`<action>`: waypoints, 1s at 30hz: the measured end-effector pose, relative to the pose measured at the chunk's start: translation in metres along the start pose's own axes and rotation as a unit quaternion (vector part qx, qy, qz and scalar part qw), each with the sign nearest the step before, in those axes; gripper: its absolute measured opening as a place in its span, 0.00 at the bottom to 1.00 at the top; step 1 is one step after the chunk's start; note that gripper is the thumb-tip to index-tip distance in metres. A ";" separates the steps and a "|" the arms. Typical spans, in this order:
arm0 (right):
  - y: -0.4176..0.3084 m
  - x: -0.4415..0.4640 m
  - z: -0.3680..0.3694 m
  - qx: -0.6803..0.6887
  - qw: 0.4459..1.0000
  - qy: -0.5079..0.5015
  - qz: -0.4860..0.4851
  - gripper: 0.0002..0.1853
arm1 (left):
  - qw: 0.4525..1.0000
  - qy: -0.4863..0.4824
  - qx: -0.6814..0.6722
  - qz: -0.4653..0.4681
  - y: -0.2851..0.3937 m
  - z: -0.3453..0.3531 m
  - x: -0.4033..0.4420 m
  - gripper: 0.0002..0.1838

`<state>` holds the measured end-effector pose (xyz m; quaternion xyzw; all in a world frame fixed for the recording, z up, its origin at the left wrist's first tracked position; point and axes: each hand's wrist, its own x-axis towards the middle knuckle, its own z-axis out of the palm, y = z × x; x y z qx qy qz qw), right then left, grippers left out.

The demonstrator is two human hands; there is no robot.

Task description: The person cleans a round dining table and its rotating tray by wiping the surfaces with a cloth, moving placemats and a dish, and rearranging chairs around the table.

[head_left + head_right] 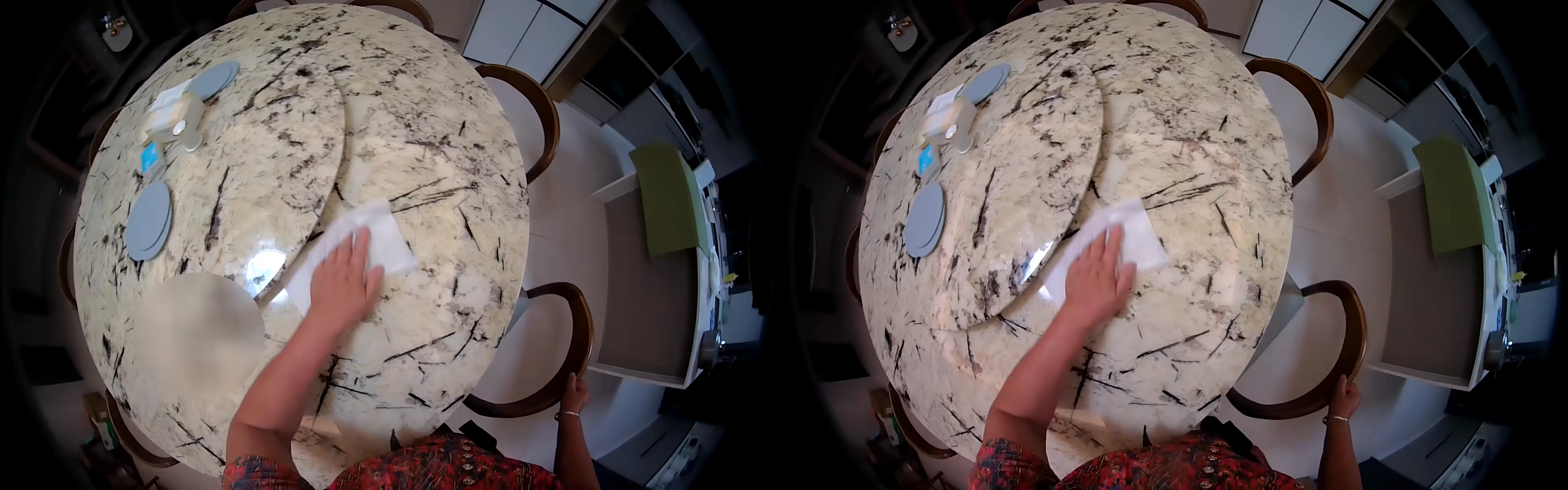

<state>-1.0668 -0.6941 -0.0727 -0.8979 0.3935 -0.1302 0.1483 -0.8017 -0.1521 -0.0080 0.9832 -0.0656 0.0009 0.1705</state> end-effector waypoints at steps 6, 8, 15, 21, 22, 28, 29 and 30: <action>-0.005 0.001 -0.003 -0.029 0.999 -0.006 -0.024 0.27 | 0.992 0.119 -0.024 -0.011 -0.013 0.031 0.153 0.34; -0.016 -0.002 -0.006 -0.039 0.999 0.004 -0.019 0.26 | 0.993 0.100 -0.049 -0.028 0.003 0.033 0.184 0.32; -0.015 0.000 -0.008 -0.038 0.999 0.008 0.004 0.27 | 0.951 -0.120 -0.090 0.272 0.119 0.072 0.127 0.26; -0.009 -0.003 -0.010 0.033 0.999 -0.030 -0.022 0.26 | 0.945 -0.146 -0.107 0.274 0.109 0.037 -0.052 0.24; -0.008 -0.001 -0.012 0.040 0.998 -0.043 -0.018 0.26 | 0.963 -0.152 -0.067 0.212 0.095 0.024 -0.072 0.23; -0.003 0.004 -0.010 0.094 0.991 -0.085 -0.043 0.26 | 0.917 0.186 0.163 -0.313 -0.135 -0.006 -0.167 0.22; -0.004 0.001 -0.013 0.108 0.989 -0.091 -0.037 0.26 | 0.876 0.265 0.309 -0.258 -0.178 0.010 -0.187 0.23; -0.029 -0.005 -0.030 0.109 0.989 -0.095 -0.030 0.27 | 0.878 0.264 0.308 -0.253 -0.158 -0.001 -0.179 0.23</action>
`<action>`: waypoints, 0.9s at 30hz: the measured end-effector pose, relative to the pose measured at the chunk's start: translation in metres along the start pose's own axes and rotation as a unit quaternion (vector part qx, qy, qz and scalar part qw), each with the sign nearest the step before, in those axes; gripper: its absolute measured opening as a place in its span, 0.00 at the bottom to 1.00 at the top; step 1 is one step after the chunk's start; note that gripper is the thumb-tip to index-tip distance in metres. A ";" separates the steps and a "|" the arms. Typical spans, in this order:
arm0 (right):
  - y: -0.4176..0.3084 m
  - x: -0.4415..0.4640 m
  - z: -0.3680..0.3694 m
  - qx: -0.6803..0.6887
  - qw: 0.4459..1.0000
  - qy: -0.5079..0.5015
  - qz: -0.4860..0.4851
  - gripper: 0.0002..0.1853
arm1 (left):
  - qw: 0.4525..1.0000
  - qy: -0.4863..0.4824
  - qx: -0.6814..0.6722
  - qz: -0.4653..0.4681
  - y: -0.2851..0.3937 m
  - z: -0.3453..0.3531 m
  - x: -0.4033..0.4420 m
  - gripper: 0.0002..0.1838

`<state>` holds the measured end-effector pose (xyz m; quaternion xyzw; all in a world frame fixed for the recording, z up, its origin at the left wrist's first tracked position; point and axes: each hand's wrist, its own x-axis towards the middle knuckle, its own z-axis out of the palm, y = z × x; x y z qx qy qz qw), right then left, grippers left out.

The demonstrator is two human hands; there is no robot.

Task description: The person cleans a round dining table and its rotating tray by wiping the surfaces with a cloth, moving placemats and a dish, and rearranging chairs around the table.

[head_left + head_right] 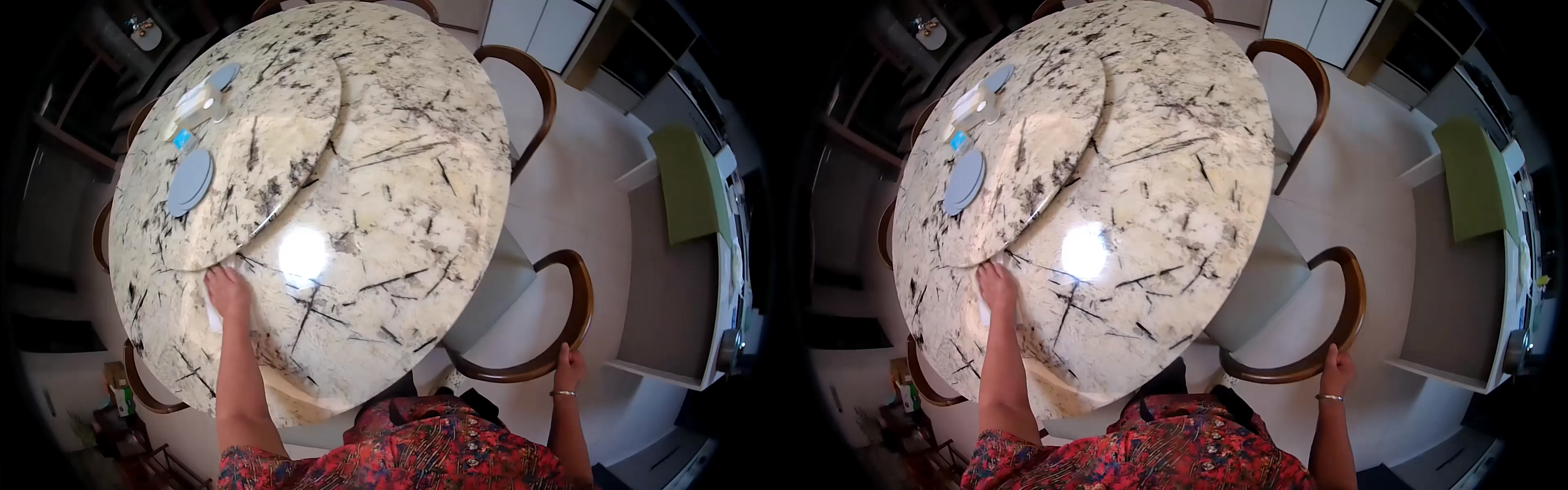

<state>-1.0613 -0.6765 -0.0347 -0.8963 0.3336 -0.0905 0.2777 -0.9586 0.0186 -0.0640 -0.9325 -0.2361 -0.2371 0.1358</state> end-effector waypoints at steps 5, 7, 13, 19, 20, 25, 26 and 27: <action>0.013 0.000 -0.001 -0.022 1.000 0.012 0.004 0.28 | 0.960 -0.265 -0.087 -0.031 0.139 -0.068 0.043 0.20; 0.010 0.000 0.000 0.008 1.000 -0.003 0.016 0.27 | 0.963 -0.172 -0.205 0.038 0.213 -0.061 0.038 0.22; 0.025 -0.003 0.006 0.036 0.999 0.016 -0.008 0.27 | 0.830 -0.224 -0.350 0.373 0.379 -0.130 -0.018 0.29; 0.025 -0.004 0.000 0.020 0.999 -0.017 -0.023 0.27 | 0.853 -0.242 -0.383 0.261 0.320 -0.132 -0.005 0.21; 0.027 -0.002 0.001 0.010 1.000 -0.020 -0.020 0.26 | 0.894 -0.162 -0.361 0.209 0.296 -0.106 -0.001 0.21; 0.041 -0.007 0.003 0.027 0.998 -0.018 -0.053 0.27 | 0.888 -0.272 -0.330 -0.170 0.118 -0.037 0.015 0.20; 0.040 -0.007 0.003 0.031 0.998 -0.013 -0.062 0.27 | 0.938 -0.217 -0.235 -0.132 0.085 -0.036 0.003 0.22; 0.037 -0.008 0.002 0.035 0.997 -0.015 -0.062 0.27 | 0.960 -0.185 -0.175 -0.114 0.064 -0.039 -0.007 0.24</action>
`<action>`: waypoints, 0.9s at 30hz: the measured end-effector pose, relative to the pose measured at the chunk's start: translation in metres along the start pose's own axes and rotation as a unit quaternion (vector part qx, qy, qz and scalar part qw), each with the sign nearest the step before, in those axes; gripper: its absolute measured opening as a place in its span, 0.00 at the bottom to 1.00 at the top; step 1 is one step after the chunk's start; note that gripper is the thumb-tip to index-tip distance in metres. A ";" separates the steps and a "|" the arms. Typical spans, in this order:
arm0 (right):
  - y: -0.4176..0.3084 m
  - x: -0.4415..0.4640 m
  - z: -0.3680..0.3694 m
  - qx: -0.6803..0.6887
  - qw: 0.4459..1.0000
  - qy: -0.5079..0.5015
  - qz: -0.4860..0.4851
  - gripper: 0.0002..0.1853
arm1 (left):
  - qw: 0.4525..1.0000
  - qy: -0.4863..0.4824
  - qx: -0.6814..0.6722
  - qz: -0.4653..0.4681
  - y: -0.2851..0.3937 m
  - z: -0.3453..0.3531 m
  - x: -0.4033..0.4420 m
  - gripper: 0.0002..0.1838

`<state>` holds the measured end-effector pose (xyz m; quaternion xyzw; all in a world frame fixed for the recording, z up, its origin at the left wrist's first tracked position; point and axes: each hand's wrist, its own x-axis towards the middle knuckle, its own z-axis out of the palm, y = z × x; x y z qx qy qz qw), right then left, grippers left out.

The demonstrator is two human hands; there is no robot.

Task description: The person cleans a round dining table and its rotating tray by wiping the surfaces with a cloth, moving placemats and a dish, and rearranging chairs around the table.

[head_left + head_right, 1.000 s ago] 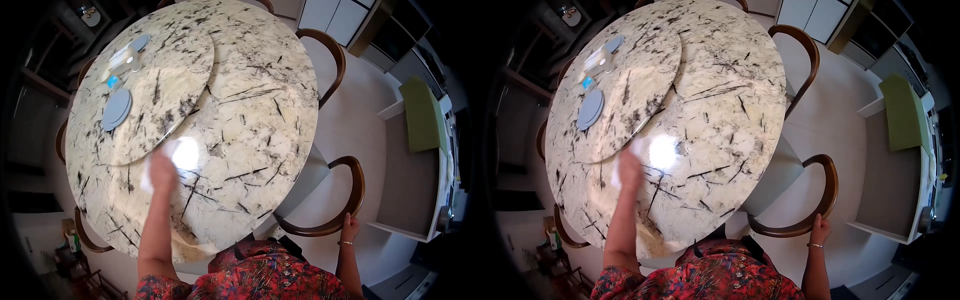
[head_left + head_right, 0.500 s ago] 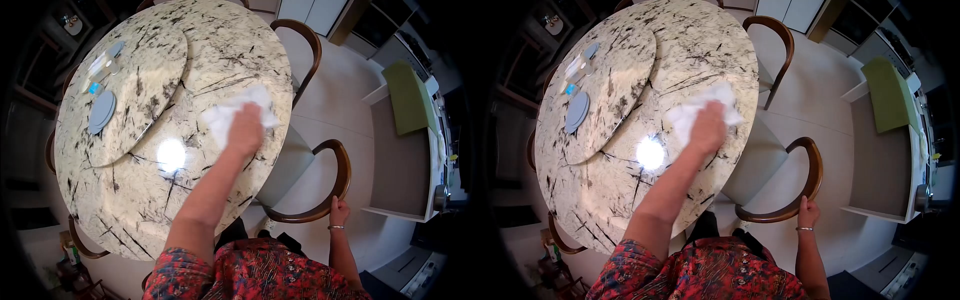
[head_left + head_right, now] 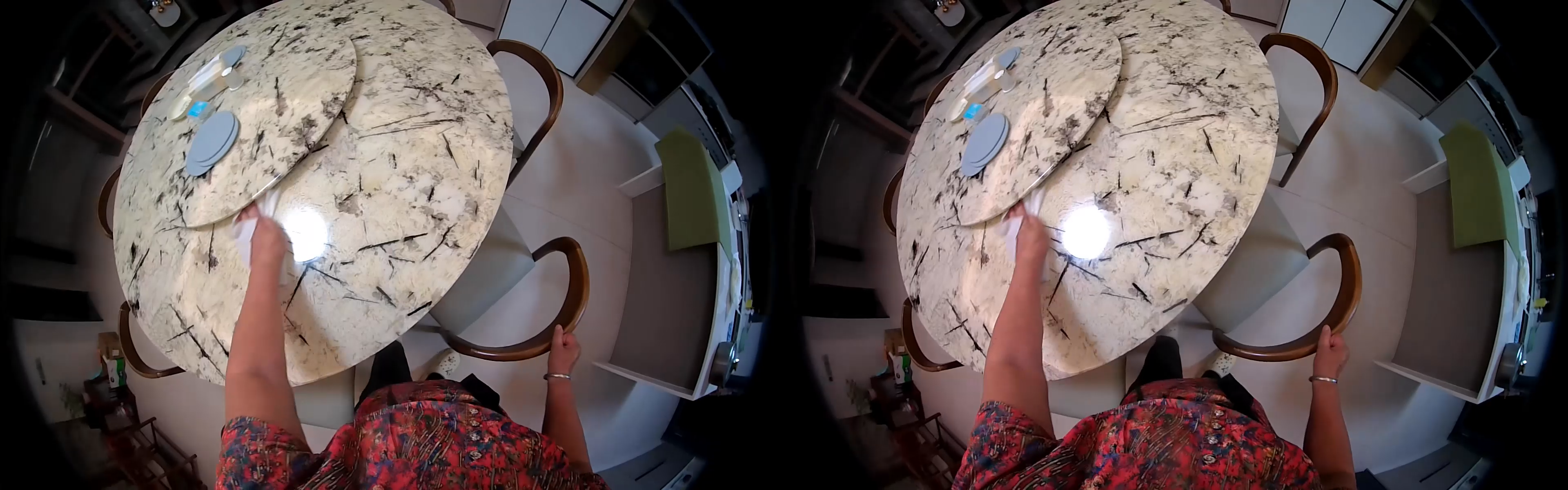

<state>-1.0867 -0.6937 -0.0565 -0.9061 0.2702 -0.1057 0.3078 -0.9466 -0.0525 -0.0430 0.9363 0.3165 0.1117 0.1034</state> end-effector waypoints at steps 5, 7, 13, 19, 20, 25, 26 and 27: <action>-0.001 -0.002 -0.002 -0.010 1.000 -0.014 0.022 0.27 | 0.984 0.031 0.000 0.175 0.044 -0.011 -0.054 0.22; -0.002 -0.003 -0.001 -0.006 1.000 -0.006 0.014 0.27 | 0.951 0.024 -0.097 0.292 0.095 0.000 -0.073 0.19; 0.001 -0.004 0.001 -0.015 1.000 0.011 0.015 0.27 | 0.895 0.012 -0.204 0.396 0.173 -0.006 -0.070 0.16; -0.015 -0.009 -0.003 -0.005 0.998 0.012 0.055 0.28 | 0.875 0.035 -0.244 0.416 0.168 0.004 -0.070 0.13; -0.017 -0.009 -0.003 -0.006 0.998 0.015 0.062 0.29 | 0.874 0.035 -0.243 0.418 0.168 0.006 -0.070 0.13; -0.011 -0.010 0.003 0.016 0.998 0.026 0.057 0.29 | 0.878 0.033 -0.263 0.397 0.166 0.003 -0.076 0.12; -0.011 -0.011 0.002 0.018 0.997 0.032 0.065 0.29 | 0.877 0.032 -0.265 0.399 0.168 0.000 -0.076 0.12; -0.010 -0.011 0.002 0.017 0.997 0.032 0.066 0.29 | 0.881 0.049 -0.250 0.399 0.171 0.000 -0.074 0.12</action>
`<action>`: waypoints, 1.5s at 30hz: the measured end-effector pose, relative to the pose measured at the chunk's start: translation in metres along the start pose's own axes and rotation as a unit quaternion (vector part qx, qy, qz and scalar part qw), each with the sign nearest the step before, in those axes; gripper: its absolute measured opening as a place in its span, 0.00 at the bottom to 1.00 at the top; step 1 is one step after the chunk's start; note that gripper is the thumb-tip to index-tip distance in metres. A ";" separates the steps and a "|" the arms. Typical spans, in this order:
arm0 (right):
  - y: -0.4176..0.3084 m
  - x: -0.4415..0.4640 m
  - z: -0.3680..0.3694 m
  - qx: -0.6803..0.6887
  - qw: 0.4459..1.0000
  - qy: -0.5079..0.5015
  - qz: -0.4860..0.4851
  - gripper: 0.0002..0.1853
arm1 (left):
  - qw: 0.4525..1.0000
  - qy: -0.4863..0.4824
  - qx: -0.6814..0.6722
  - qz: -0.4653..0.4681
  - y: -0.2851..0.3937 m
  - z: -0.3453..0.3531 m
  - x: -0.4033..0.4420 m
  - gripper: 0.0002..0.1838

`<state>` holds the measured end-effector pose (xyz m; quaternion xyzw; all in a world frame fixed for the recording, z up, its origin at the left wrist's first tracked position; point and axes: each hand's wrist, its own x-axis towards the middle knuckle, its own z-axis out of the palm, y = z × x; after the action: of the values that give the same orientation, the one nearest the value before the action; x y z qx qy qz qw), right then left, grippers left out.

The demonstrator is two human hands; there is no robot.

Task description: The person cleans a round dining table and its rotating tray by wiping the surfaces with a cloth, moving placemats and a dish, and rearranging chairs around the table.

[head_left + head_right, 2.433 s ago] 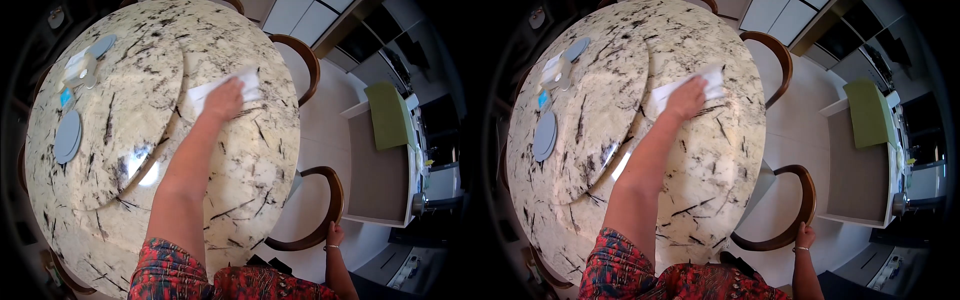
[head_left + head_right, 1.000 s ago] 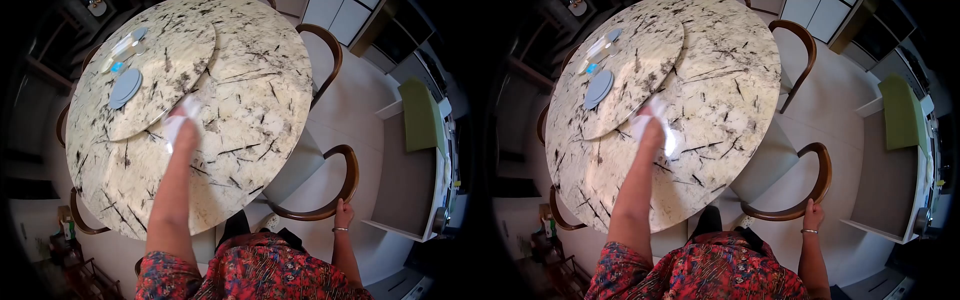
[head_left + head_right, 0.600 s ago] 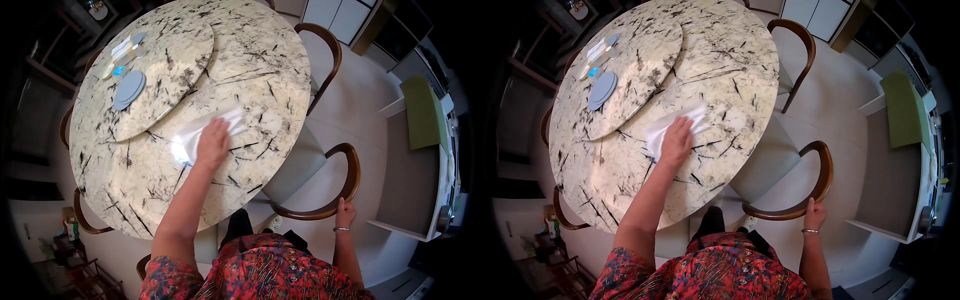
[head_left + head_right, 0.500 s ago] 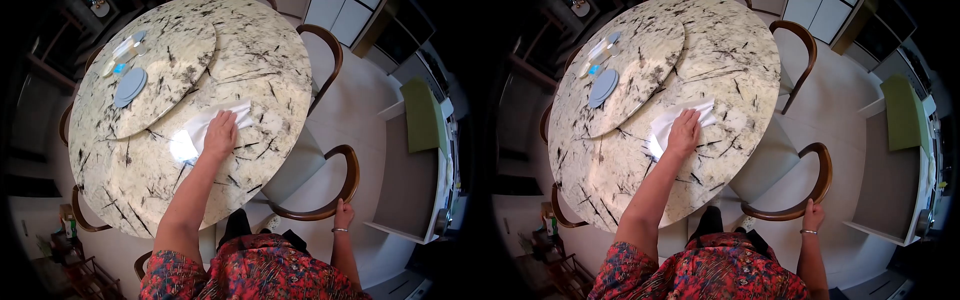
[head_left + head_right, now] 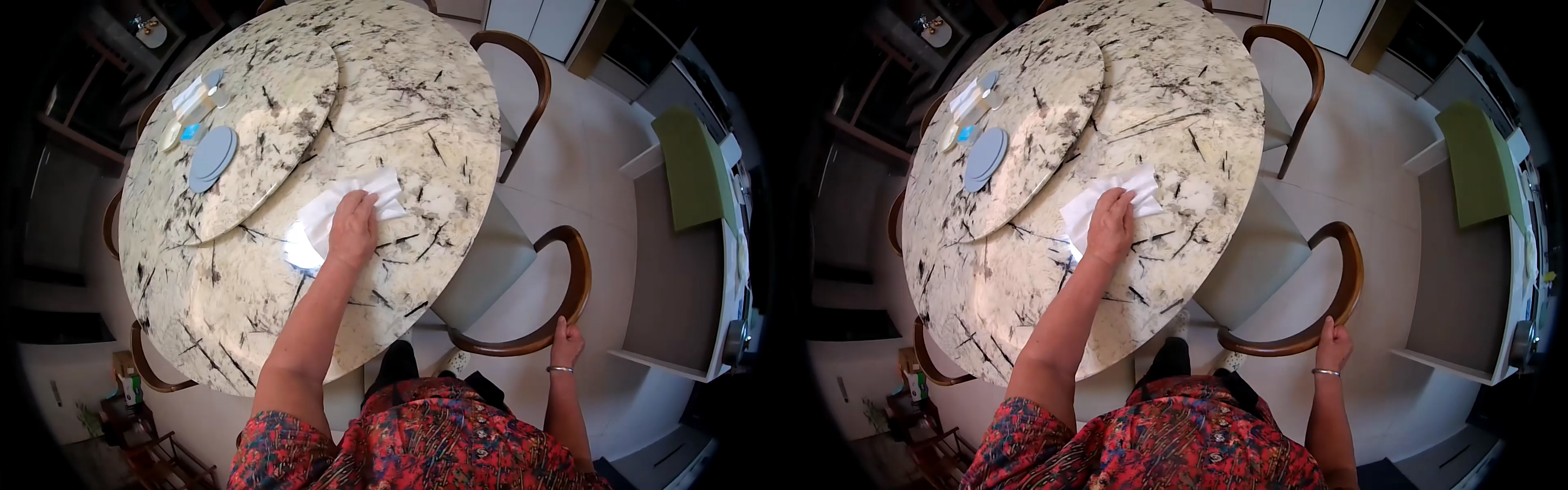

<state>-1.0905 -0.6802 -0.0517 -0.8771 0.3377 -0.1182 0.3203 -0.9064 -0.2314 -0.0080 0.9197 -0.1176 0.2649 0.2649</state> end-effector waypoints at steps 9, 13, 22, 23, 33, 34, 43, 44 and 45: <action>0.009 0.003 0.006 -0.008 1.000 0.008 -0.011 0.29 | 0.996 -0.044 -0.076 0.029 0.002 -0.002 -0.007 0.10; 0.002 -0.001 0.004 -0.037 0.999 0.013 -0.032 0.28 | 0.965 -0.199 -0.144 0.093 0.040 -0.021 -0.043 0.17; 0.003 -0.005 0.005 -0.006 0.999 0.031 -0.021 0.28 | 0.979 -0.134 0.082 -0.127 -0.053 0.053 0.054 0.31; 0.002 -0.006 0.007 0.003 0.999 0.037 -0.024 0.28 | 0.976 -0.130 0.095 -0.146 -0.049 0.052 0.061 0.31; 0.021 0.011 0.009 -0.011 0.996 -0.014 -0.084 0.27 | 0.940 -0.141 0.132 -0.281 -0.107 -0.067 -0.020 0.31; 0.021 0.011 0.007 -0.018 0.996 -0.015 -0.086 0.28 | 0.942 -0.107 0.106 -0.299 -0.125 -0.088 -0.027 0.31; 0.028 0.019 0.003 -0.049 0.990 -0.034 -0.126 0.29 | 0.852 -0.081 0.235 -0.461 -0.192 -0.178 -0.106 0.34; 0.024 0.019 0.003 -0.040 0.991 -0.035 -0.120 0.29 | 0.834 -0.052 0.227 -0.501 -0.200 -0.197 -0.126 0.34; 0.021 0.022 0.006 -0.039 0.990 -0.042 -0.125 0.29 | 0.815 -0.022 0.221 -0.535 -0.211 -0.219 -0.145 0.34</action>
<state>-1.0828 -0.7038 -0.0694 -0.9286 0.2158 -0.1067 0.2824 -1.0448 0.0753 -0.0193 0.8772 0.4485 0.0799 0.1514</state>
